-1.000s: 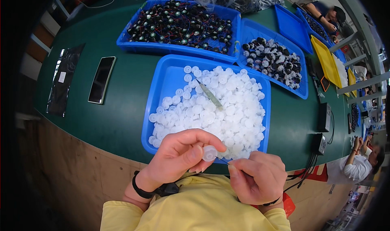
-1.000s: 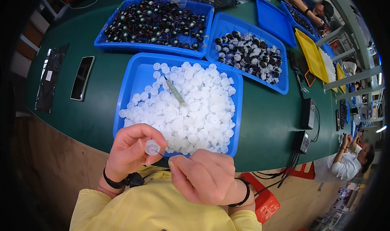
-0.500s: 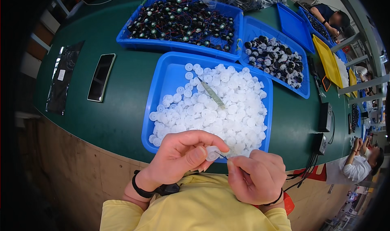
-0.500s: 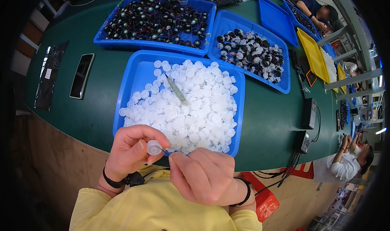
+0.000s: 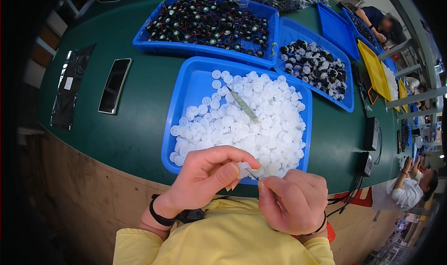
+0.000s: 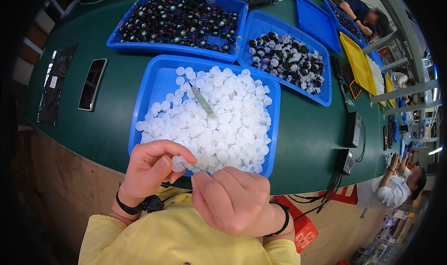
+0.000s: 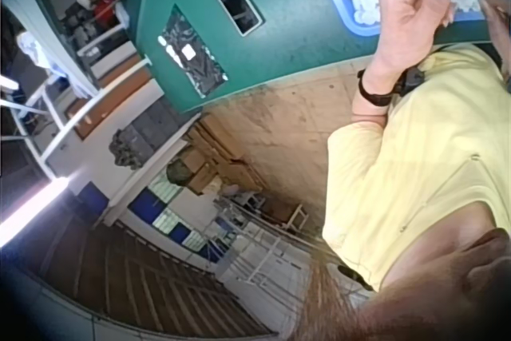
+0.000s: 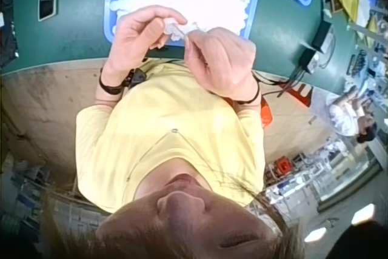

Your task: Assembling small plastic components using a metal prying tool on a workbench.

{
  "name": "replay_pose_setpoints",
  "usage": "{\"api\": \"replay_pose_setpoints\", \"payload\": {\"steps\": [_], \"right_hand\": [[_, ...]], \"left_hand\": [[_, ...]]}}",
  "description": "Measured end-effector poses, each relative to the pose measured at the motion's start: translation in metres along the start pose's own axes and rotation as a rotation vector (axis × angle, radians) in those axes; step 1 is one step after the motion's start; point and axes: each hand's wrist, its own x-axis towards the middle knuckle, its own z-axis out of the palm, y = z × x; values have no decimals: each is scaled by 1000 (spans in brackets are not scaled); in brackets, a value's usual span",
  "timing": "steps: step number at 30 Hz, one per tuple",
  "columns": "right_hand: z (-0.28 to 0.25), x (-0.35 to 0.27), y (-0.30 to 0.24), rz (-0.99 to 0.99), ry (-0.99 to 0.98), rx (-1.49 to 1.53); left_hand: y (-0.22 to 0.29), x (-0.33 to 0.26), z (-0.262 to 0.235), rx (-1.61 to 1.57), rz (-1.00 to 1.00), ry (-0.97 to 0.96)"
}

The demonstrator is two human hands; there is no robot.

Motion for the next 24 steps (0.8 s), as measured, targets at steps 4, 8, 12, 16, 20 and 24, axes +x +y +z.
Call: {"api": "replay_pose_setpoints", "payload": {"steps": [4,8,12,16,20,24], "right_hand": [[3,-2,-1,24,15,-12],[2,-3,-2,12,-4,-46],[3,-2,-2,1,-4,-54],[4,-4,0,-10,-11,-51],[5,-5,-1,-8,-25,-59],[3,-4,-2,0,-36,-70]], "left_hand": [[0,0,-1,-14,-17,-15],[-1,-1,0,12,-16,-17],[1,1,-1,37,-33,-24],[-3,0,-3,-4,-70,-41],[-5,0,-5,-142,-119,-60],[-5,0,-6,-151,-128,-50]]}}
